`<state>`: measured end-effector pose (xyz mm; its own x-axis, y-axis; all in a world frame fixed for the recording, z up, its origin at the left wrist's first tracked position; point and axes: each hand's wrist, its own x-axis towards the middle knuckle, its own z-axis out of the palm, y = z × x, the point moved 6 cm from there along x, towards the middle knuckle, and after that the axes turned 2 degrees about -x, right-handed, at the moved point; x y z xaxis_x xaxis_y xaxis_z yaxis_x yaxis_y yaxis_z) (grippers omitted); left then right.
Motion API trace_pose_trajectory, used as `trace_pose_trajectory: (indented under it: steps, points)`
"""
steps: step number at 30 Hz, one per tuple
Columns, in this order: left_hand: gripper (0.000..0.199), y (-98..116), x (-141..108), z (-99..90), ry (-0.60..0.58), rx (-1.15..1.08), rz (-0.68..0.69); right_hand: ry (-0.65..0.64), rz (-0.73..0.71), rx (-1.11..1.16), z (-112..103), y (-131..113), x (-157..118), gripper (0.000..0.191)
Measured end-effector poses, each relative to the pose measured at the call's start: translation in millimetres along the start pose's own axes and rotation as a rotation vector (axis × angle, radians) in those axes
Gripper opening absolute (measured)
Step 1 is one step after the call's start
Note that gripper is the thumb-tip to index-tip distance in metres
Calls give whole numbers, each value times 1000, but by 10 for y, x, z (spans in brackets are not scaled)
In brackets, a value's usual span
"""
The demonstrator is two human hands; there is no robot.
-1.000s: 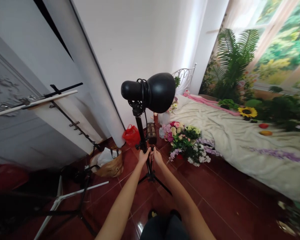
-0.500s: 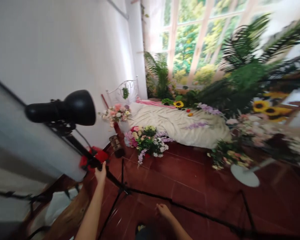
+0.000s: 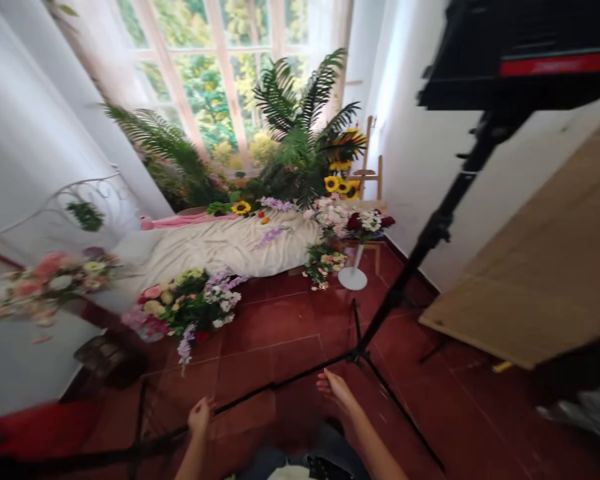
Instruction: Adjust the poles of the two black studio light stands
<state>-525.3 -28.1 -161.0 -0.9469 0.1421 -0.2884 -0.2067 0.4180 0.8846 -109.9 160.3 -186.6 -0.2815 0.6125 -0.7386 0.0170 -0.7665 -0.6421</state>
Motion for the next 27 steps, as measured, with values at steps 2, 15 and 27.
trace_pose_trajectory:
  steps: [2, 15, 27]
  points:
    - [19, 46, -516, 910, -273, -73, -104, -14, 5, 107, -413, -184, -85, 33]
    - [39, 1968, -3921, 3949, -1376, -192, 576, -473, -242, 1035, -1549, -1922, -550, 9]
    - [32, 2816, -5041, 4531, -1419, -266, 868, -670, -487, 1084, -1803, -2909, -774, 21]
